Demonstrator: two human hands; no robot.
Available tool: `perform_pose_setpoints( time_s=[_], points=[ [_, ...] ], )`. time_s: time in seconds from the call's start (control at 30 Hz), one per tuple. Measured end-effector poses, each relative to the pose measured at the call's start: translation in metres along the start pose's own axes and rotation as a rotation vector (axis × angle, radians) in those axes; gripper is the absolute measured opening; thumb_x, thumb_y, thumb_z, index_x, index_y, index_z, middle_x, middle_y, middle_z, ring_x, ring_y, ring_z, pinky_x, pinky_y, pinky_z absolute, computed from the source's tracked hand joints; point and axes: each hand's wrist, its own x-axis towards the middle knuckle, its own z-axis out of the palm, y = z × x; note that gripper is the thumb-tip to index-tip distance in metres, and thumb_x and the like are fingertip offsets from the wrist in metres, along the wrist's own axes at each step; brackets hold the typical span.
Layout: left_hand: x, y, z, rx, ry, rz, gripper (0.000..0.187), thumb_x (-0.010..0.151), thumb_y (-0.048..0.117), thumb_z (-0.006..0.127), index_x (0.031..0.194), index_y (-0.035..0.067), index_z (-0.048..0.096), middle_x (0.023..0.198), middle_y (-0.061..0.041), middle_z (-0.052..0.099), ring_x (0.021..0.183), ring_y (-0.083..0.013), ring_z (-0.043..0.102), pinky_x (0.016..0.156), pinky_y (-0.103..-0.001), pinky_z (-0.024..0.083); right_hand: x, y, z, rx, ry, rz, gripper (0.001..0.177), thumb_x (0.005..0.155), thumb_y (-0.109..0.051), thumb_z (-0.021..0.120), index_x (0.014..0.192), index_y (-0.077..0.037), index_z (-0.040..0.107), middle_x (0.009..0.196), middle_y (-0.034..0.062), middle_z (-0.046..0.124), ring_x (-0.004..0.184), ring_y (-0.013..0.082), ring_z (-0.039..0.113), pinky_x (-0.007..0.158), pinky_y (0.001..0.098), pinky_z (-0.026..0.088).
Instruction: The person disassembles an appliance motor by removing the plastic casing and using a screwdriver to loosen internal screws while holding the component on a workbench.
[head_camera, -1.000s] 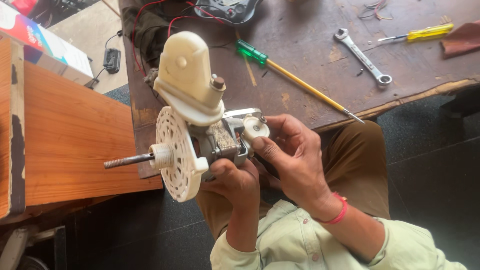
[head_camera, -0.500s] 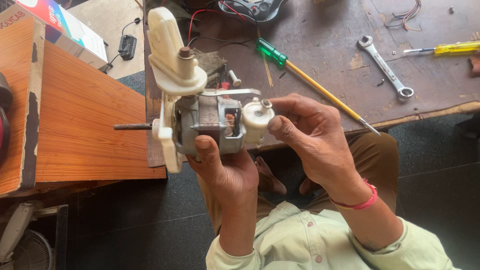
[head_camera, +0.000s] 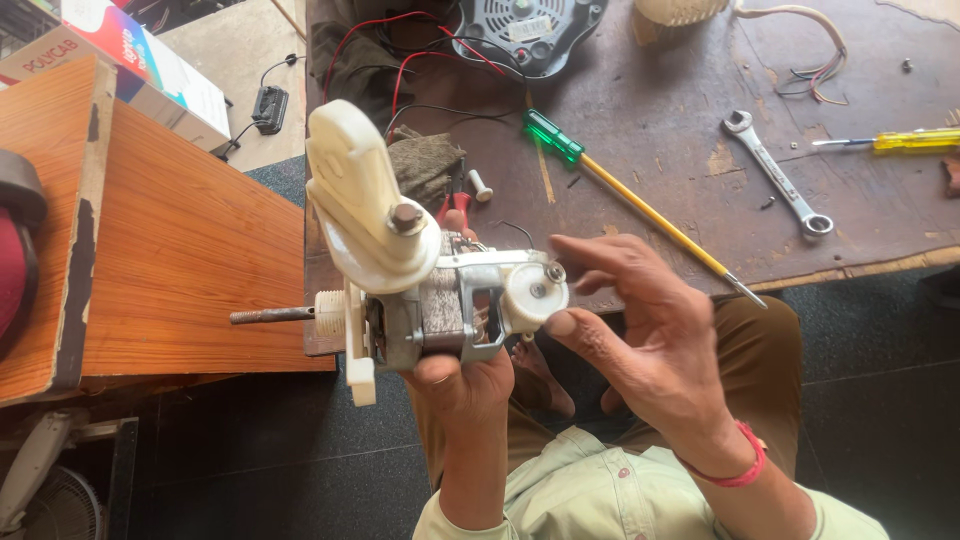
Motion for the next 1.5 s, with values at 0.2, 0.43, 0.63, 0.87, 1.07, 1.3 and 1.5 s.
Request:
perform_pose_setpoints(
  time_s=[0.2,0.43,0.63,0.87,1.07,1.3,1.5],
  points=[
    [0.005,0.005,-0.004,-0.111,-0.035,-0.138,0.116,0.071,0.045,0.094,0.158,0.003,0.031,0.158,-0.023,0.045,0.148,-0.0349,0.042,0.127,-0.048,0.037,-0.005,-0.006,-0.003,0.028,-0.003,-0.011,0.034,0.090,0.002,0.076,0.123,0.007,0.070,0.119,0.0147,0.067,0.108,0.0173,0.064,0.089,0.0272,0.058],
    [0.020,0.003,0.007,-0.086,-0.039,-0.110,0.113,0.071,0.049,0.093,0.158,0.006,0.034,0.146,-0.020,0.051,0.130,-0.0397,0.058,0.116,-0.052,0.051,-0.010,-0.011,-0.001,0.043,0.018,0.045,0.026,0.087,0.003,0.076,0.113,0.007,0.073,0.111,0.0154,0.067,0.094,0.0159,0.068,0.065,0.0233,0.058],
    [0.012,0.002,0.004,0.019,-0.076,-0.023,0.089,0.087,0.045,0.087,0.149,-0.002,0.044,0.140,-0.021,0.060,0.127,-0.0383,0.065,0.109,-0.053,0.057,-0.009,0.001,-0.005,-0.104,0.031,-0.013,0.018,0.091,0.001,0.075,0.108,0.005,0.074,0.105,0.0133,0.070,0.093,0.0132,0.068,0.072,0.0230,0.057],
    [-0.001,-0.002,-0.010,0.064,0.154,-0.049,0.076,0.089,0.031,0.085,0.144,0.007,0.039,0.131,-0.011,0.059,0.118,-0.0212,0.065,0.101,-0.042,0.058,-0.015,0.013,-0.007,-0.010,0.025,0.023,0.020,0.094,-0.003,0.072,0.112,0.003,0.072,0.107,0.0125,0.071,0.094,0.0140,0.069,0.078,0.0246,0.059],
    [0.001,0.006,0.001,0.065,0.182,-0.151,0.078,0.089,0.029,0.086,0.145,-0.002,0.041,0.128,-0.017,0.060,0.113,-0.0276,0.065,0.097,-0.043,0.060,0.006,0.001,-0.007,-0.158,-0.019,-0.153,0.024,0.100,-0.006,0.072,0.123,0.002,0.071,0.108,0.0126,0.073,0.096,0.0141,0.069,0.081,0.0249,0.057],
    [0.009,0.013,0.026,0.124,0.058,-0.127,0.095,0.083,0.030,0.091,0.154,-0.006,0.040,0.146,-0.018,0.056,0.131,-0.0250,0.061,0.111,-0.041,0.053,0.034,-0.015,-0.002,-0.603,-0.135,-0.187,0.016,0.090,-0.007,0.080,0.105,-0.003,0.079,0.084,0.0069,0.076,0.070,0.0137,0.064,0.065,0.0278,0.049],
    [0.008,0.013,0.028,0.176,0.111,-0.182,0.088,0.083,0.025,0.094,0.148,-0.011,0.047,0.133,-0.017,0.063,0.123,-0.0229,0.063,0.109,-0.038,0.053,0.028,-0.011,0.000,-0.707,-0.021,-0.138,0.011,0.091,-0.007,0.083,0.100,-0.002,0.080,0.078,0.0067,0.072,0.068,0.0134,0.059,0.064,0.0288,0.045]
  ],
)
